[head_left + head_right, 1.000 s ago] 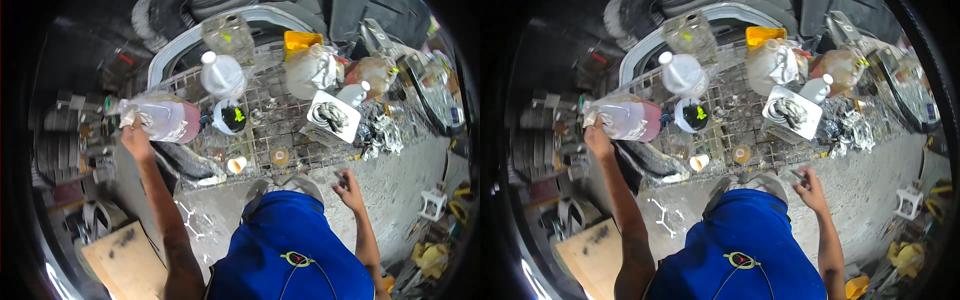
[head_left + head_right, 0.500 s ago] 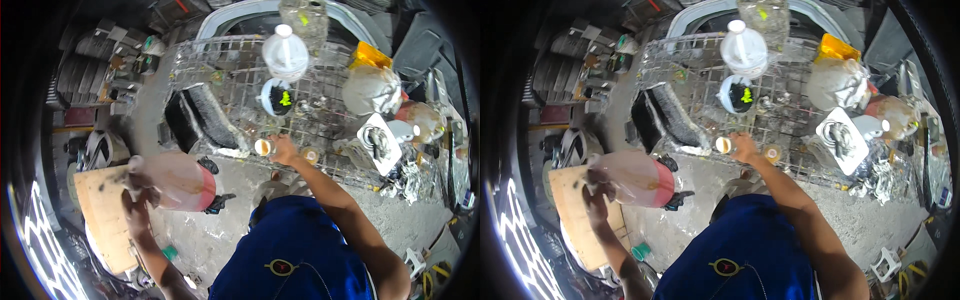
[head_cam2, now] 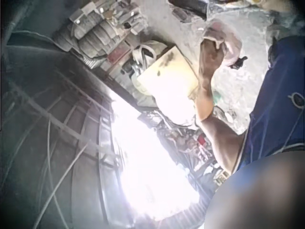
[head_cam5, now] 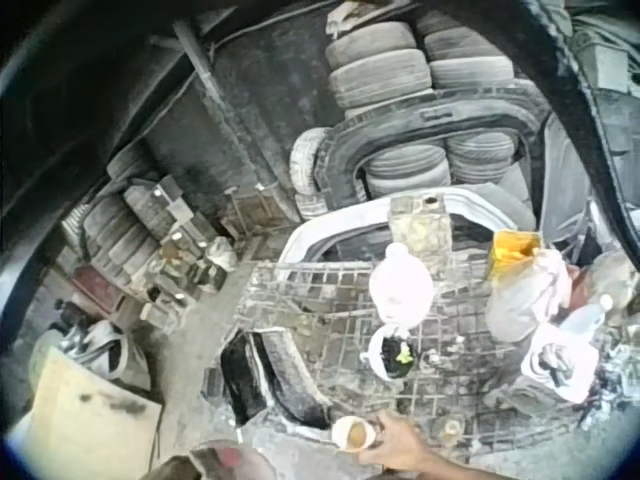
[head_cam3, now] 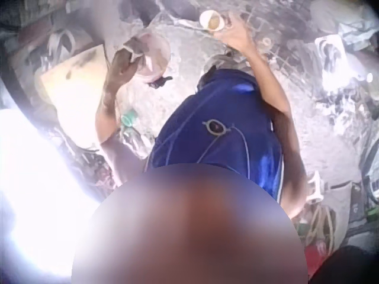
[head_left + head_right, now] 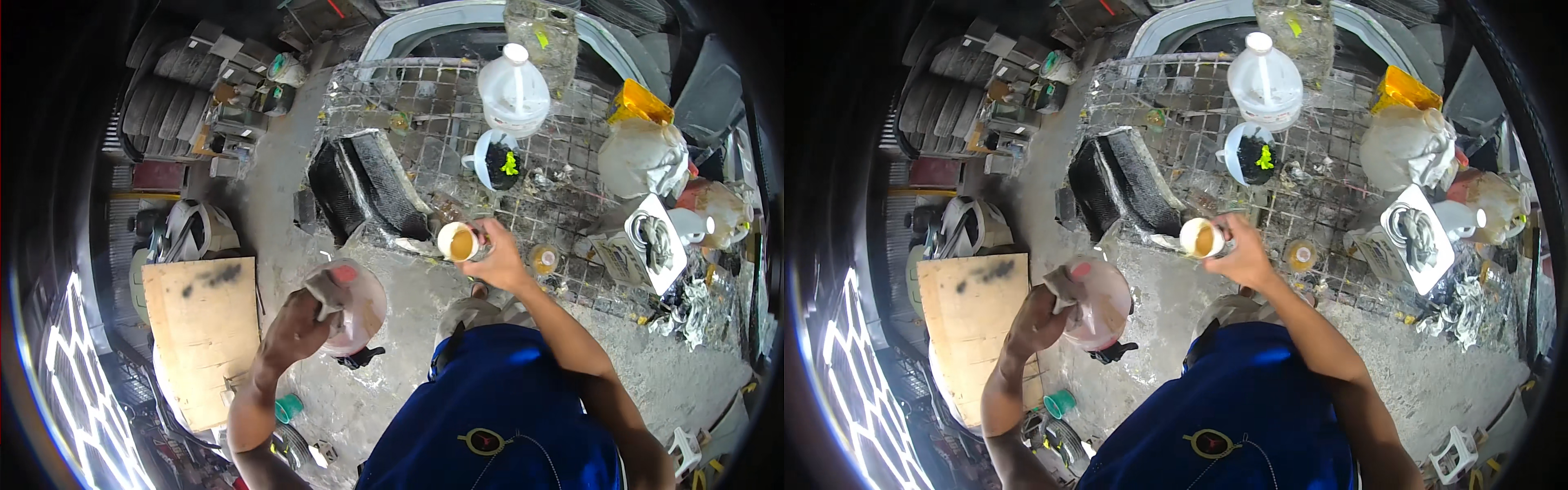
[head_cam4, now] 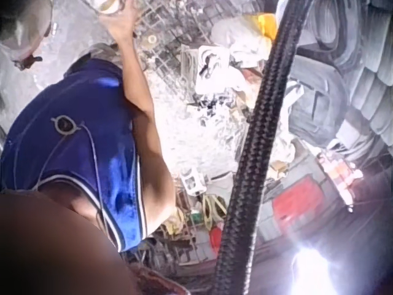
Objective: Mixing repair chemicals in a cup and applying masking tape to a car trim piece.
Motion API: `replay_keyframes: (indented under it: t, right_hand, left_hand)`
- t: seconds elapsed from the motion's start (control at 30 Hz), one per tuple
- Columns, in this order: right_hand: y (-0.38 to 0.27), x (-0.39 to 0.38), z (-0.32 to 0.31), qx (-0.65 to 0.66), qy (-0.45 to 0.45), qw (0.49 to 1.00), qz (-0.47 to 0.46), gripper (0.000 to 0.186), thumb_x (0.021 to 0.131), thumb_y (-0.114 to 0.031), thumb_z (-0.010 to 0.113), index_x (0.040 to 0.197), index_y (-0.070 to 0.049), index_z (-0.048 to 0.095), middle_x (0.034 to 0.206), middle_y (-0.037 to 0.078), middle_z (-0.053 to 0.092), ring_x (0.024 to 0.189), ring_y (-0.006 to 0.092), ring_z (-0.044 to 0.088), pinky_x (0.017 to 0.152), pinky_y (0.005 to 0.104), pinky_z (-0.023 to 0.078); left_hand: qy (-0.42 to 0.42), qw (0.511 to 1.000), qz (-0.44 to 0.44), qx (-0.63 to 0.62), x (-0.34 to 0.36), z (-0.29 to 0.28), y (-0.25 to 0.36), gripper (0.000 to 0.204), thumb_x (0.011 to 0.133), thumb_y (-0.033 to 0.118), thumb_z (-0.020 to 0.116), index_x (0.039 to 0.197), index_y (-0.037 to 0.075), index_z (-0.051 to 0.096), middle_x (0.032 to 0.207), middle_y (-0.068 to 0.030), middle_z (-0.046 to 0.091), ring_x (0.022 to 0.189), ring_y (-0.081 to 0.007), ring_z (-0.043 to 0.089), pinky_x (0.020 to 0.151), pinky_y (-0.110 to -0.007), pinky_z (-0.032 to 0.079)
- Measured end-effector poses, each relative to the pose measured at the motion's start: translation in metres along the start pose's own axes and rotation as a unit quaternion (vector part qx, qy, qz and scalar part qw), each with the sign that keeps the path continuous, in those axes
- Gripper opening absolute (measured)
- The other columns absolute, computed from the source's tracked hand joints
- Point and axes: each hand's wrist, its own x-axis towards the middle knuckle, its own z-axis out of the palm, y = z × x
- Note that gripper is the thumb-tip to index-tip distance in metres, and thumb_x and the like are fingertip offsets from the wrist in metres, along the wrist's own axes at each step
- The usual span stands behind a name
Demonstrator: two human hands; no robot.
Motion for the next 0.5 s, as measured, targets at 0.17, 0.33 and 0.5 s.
replay_keyframes:
  t: [0.17,0.33,0.5]
  right_hand:
    - [-0.060,-0.016,-0.020,0.088,-0.008,0.995,-0.039,0.064,0.056,-0.018,0.086,0.115,-0.003,0.065,0.087,0.005,0.051,0.079,0.0177,0.051,0.073,0.0308,0.046]
    - [-0.070,-0.029,-0.040,0.077,-0.018,0.992,-0.097,0.061,0.057,-0.018,0.086,0.114,-0.007,0.068,0.083,0.003,0.050,0.078,0.0158,0.051,0.071,0.0299,0.044]
    - [-0.067,-0.048,-0.050,0.087,0.018,0.990,-0.109,0.059,0.057,-0.018,0.085,0.113,-0.009,0.069,0.082,0.003,0.049,0.074,0.0169,0.050,0.068,0.0301,0.044]
  left_hand:
    - [-0.186,0.980,0.022,0.073,0.043,0.008,0.046,0.035,0.082,-0.001,0.058,0.117,0.003,0.064,0.108,-0.0198,0.067,0.106,-0.0361,0.065,0.095,-0.040,0.049]
    - [-0.220,0.964,0.136,0.059,0.067,0.023,0.078,0.040,0.082,0.000,0.057,0.122,0.000,0.061,0.122,-0.0227,0.063,0.118,-0.0367,0.060,0.104,-0.040,0.044]
    - [-0.254,0.953,0.091,0.140,0.079,0.029,0.095,0.034,0.083,0.004,0.058,0.117,0.001,0.063,0.113,-0.0233,0.066,0.111,-0.0424,0.061,0.100,-0.046,0.046]
